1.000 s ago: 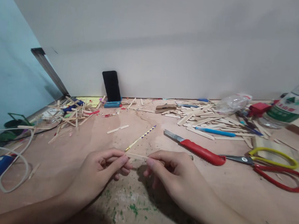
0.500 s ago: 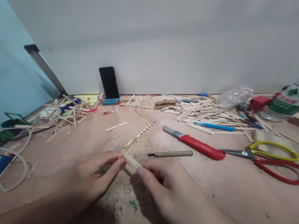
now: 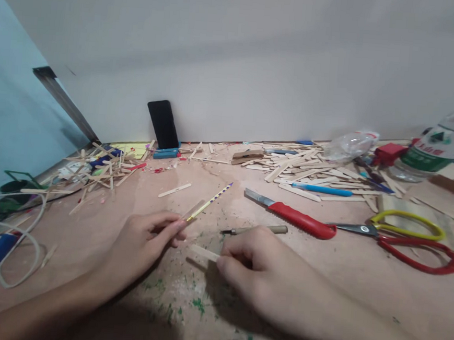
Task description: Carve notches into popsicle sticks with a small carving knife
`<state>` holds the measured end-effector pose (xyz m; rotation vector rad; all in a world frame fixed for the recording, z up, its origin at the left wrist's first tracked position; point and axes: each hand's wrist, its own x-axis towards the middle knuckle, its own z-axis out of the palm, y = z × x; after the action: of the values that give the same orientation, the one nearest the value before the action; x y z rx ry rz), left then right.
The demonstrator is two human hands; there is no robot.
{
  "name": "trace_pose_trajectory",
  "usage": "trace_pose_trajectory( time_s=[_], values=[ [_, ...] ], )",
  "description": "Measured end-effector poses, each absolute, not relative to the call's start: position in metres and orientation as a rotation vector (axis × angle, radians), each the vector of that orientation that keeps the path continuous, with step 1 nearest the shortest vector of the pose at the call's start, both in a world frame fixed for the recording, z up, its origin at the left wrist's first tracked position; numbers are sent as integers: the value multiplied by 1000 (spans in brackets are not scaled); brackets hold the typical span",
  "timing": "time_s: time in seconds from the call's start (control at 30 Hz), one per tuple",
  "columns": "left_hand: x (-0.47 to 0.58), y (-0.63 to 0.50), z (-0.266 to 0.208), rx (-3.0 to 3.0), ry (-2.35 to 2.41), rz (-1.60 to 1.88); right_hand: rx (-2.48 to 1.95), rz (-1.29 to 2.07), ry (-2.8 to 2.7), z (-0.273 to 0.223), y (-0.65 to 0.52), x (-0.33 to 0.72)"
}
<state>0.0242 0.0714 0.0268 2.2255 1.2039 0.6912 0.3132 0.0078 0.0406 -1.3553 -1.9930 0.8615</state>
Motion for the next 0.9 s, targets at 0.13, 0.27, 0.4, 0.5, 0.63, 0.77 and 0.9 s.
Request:
trace_pose_trajectory(
  time_s=[0.13,0.27,0.4,0.5,0.63,0.77,0.9],
  values=[
    [32,67,40,2289,1039,497,-1459,472,-2103,44,39,351],
    [41,55,38,2371,884,446,-1567,149,-2111,43,56,377],
    [39,58,21,2439,844,522,-1527,176,-2276,47,53,388],
    [34,63,12,2502,842,641,-1448,304,-2422,45,52,393],
    [33,62,19,2559,824,685,-1467,322,-2430,36,55,395],
    [37,52,38,2542,747,568,-1552,340,-2363,39,52,389],
    [38,54,43,2534,643,532,-1590,369,-2293,53,45,381]
  ],
)
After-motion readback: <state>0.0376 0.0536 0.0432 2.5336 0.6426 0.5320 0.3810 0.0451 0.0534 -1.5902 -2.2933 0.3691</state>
